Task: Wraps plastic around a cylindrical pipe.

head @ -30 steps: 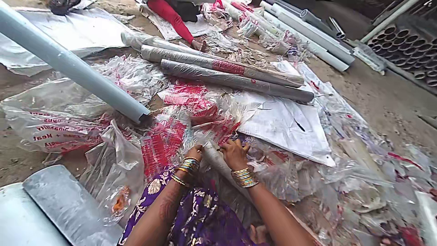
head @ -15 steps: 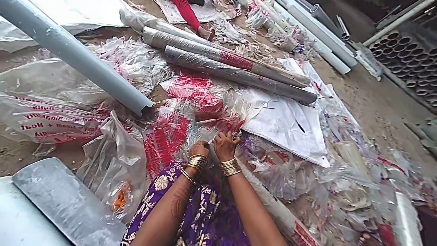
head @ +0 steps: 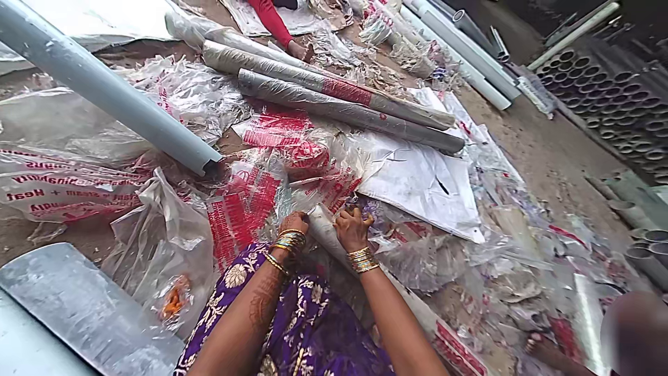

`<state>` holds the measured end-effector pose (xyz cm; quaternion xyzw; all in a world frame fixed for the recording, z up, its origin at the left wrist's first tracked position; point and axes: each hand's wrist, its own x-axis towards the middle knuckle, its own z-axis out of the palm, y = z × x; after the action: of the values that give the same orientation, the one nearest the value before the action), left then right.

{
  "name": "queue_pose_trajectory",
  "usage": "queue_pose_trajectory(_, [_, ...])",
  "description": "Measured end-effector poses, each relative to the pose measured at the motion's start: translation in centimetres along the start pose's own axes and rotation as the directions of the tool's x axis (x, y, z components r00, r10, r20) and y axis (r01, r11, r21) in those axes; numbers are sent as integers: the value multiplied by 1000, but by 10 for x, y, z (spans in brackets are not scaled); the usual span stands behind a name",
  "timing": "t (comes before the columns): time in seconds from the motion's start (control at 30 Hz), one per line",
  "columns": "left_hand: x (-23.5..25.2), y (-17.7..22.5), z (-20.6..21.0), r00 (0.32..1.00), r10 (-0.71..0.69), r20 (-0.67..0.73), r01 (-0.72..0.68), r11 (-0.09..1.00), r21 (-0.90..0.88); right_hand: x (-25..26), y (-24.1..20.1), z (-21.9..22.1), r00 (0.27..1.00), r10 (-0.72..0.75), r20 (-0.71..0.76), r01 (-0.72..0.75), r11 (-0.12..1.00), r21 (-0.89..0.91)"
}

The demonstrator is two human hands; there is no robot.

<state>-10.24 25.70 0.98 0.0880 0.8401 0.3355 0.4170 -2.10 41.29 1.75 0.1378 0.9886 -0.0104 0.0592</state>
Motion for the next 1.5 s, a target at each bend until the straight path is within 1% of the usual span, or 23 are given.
queue_pose_trajectory(0.17, [-4,3,0,1000,-9,1,9,1000,23,-14,14,-4,997,37,63,-37,999,-14])
queue_pose_trajectory(0.33, [-3,4,-1,1000,-24,6,24,1000,16,-33,39,-3,991,84,101,-81,996,-36])
queue_pose_trajectory(0.37, [-3,4,-2,1000,-25,7,25,999,19,-35,43,-5,987,101,129,-95,994,-50])
queue_pose_trajectory(0.43, [-4,4,-2,1000,-18,3,18,1000,15,-36,47,-10,964,163,211,-147,985,-86])
queue_pose_trajectory(0.5, [-1,3,-3,1000,-13,1,13,1000,6,-38,50,-16,932,287,220,-283,958,-50])
queue_pose_trajectory(0.53, [3,3,-3,1000,-2,-7,2,1000,0,-40,52,-19,906,383,182,-394,919,24])
queue_pose_trajectory(0.57, [6,4,-2,1000,6,-8,-6,1000,2,-42,54,-21,857,493,146,-512,847,142])
queue_pose_trajectory(0.6, [10,5,-2,1000,14,-5,-14,1000,6,-42,56,-22,798,591,121,-599,752,276])
queue_pose_trajectory(0.63, [12,6,-1,1000,17,1,-17,1000,14,-43,58,-23,744,655,135,-647,654,391])
queue_pose_trajectory(0.67, [15,9,1,1000,13,2,-13,1000,27,-42,60,-23,712,677,186,-674,585,451])
queue_pose_trajectory(0.7, [17,12,2,1000,4,0,-4,999,42,-42,61,-23,707,660,254,-686,553,473])
queue_pose_trajectory(0.73, [19,14,3,1000,-2,-3,2,998,60,-40,61,-22,718,621,315,-686,552,474])
queue_pose_trajectory(0.8, [22,13,4,1000,-6,-12,7,998,69,-37,54,-15,742,537,401,-671,604,431])
queue_pose_trajectory(0.83, [23,12,5,1000,-7,-16,8,998,69,-35,46,-16,732,533,424,-678,628,382])
queue_pose_trajectory(0.9, [25,11,5,1000,-16,-23,18,997,70,-28,30,-13,720,575,389,-686,672,279])
queue_pose_trajectory(0.97, [28,11,7,999,-22,-34,24,997,72,-21,20,-11,735,590,334,-670,709,220])
queue_pose_trajectory(1.03, [30,10,10,998,-28,-52,32,996,81,-19,20,-12,720,620,311,-688,696,204])
queue_pose_trajectory(1.1, [31,9,10,997,-39,-62,45,994,103,-23,31,-14,664,689,291,-747,630,213])
queue_pose_trajectory(1.23, [31,9,11,996,-44,-72,52,992,114,-45,61,-11,508,810,294,-861,472,188])
queue_pose_trajectory(1.37, [30,9,11,996,-60,-66,67,991,115,-76,91,-1,379,878,292,-923,337,184])
queue_pose_trajectory(1.5, [26,7,12,995,-55,-81,63,993,99,-106,122,2,271,925,268,-960,238,149])
